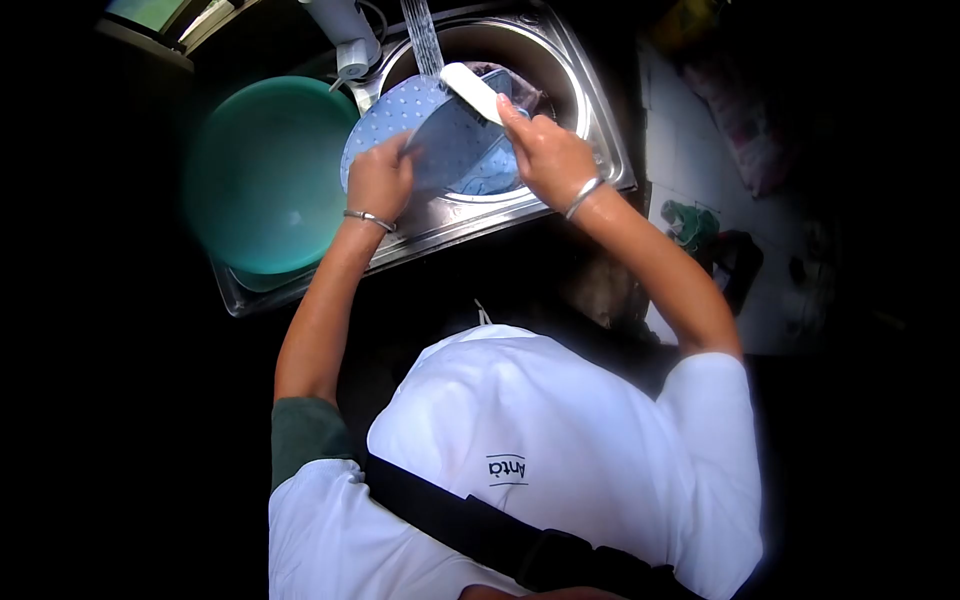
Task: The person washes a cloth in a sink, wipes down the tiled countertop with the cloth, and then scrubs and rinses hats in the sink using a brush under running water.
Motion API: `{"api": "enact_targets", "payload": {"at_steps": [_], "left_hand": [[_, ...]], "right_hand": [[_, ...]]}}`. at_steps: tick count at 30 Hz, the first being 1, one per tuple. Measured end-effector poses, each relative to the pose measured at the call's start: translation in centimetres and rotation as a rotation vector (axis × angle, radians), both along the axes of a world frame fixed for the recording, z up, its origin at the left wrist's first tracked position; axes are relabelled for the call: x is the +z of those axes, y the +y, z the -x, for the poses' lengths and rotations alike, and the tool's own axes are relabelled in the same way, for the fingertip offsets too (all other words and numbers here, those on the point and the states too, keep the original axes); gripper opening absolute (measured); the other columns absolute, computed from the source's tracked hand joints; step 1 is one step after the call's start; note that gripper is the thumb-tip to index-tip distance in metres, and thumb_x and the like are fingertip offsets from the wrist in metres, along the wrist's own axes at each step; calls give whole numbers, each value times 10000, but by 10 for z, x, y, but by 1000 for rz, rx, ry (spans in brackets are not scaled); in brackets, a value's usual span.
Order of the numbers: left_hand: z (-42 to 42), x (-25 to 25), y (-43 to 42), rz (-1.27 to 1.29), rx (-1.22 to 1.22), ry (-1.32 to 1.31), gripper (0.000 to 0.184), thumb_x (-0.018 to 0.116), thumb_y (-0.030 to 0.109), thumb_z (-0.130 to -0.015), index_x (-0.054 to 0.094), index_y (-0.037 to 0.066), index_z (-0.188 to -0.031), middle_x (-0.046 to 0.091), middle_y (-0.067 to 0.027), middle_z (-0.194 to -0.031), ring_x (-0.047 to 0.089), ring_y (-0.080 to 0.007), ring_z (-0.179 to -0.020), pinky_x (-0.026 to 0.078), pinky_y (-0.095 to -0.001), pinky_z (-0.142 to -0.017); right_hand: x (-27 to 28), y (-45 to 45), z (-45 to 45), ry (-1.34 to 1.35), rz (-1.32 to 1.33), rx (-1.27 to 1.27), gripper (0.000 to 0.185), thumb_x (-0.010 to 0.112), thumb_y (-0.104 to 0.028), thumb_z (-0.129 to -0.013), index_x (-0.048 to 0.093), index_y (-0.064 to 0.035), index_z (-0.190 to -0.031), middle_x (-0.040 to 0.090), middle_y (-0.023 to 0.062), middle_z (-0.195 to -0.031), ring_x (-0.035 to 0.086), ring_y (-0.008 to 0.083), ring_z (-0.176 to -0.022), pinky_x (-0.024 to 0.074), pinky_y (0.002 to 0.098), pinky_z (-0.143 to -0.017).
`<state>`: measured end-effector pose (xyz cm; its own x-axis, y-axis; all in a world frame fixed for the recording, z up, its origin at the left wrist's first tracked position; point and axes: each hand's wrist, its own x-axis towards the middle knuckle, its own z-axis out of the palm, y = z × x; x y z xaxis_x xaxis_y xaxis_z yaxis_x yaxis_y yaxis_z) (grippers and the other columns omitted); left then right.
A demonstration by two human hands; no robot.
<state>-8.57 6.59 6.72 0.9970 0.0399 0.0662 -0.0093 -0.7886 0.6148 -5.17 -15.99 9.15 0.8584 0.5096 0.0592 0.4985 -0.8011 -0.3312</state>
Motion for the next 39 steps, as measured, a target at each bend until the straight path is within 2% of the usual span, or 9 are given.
{"api": "enact_targets", "payload": {"at_steps": [2,9,14,21,27,28,31,34,39], "left_hand": [[-6,-19,8,-65,6,-14,196,617,157,-774,646,74,-949,610,-180,-732,611,-326,-667,469,-355,-586],[-4,7,-1,-30,53,11,158,581,205,-780,658,127,-894,616,-160,-746,588,-359,-683,468,-440,-623],[-12,-8,2,-192,31,20,170,571,239,-789,654,131,-891,622,-153,-741,594,-349,-684,469,-443,-623],[-8,6,-4,-135,36,11,180,572,235,-779,653,129,-900,622,-160,-742,596,-351,-685,469,-448,-631],[-8,-4,3,-94,63,44,204,576,237,-779,653,135,-938,622,-167,-765,598,-352,-706,471,-441,-646],[-6,-9,3,-86,71,-38,178,623,223,-776,659,100,-900,617,-148,-714,610,-309,-656,457,-350,-571],[1,-11,7,-11,54,-57,177,629,206,-776,654,76,-894,596,-134,-642,599,-235,-573,449,-307,-551],[-3,-4,19,150,134,35,190,624,205,-760,660,63,-880,629,-170,-727,621,-294,-659,471,-359,-607],[-16,-11,35,425,136,232,233,624,186,-779,647,-12,-900,624,-55,-689,571,-111,-625,458,-268,-590]], "right_hand": [[22,25,28,17,-27,135,490,529,-148,-816,407,-112,-1289,548,150,-708,595,296,-565,484,382,-478],[-6,-2,-31,76,105,-155,367,439,-185,-902,435,-186,-1269,570,147,-732,576,295,-612,462,392,-526],[13,23,29,-20,-11,85,435,473,-159,-883,392,-197,-1308,526,129,-685,553,286,-542,468,381,-506],[-24,-6,-23,23,75,-167,409,467,-182,-874,419,-150,-1279,553,161,-689,592,312,-566,489,411,-508],[-15,21,15,-92,-86,61,431,491,-191,-861,411,-158,-1284,534,141,-679,586,294,-541,483,390,-486],[-25,16,1,-33,-41,-25,412,471,-221,-876,412,-159,-1280,548,150,-701,592,321,-575,485,415,-515],[-52,-15,-41,209,49,-280,396,443,-177,-883,423,-173,-1278,609,198,-795,592,358,-705,470,424,-650],[-61,-27,-34,225,21,-331,402,442,-193,-874,427,-144,-1273,611,230,-835,596,373,-762,467,431,-658],[-59,9,-13,39,-318,-375,419,448,-168,-869,412,-112,-1283,607,219,-901,589,393,-751,475,441,-667]]}}
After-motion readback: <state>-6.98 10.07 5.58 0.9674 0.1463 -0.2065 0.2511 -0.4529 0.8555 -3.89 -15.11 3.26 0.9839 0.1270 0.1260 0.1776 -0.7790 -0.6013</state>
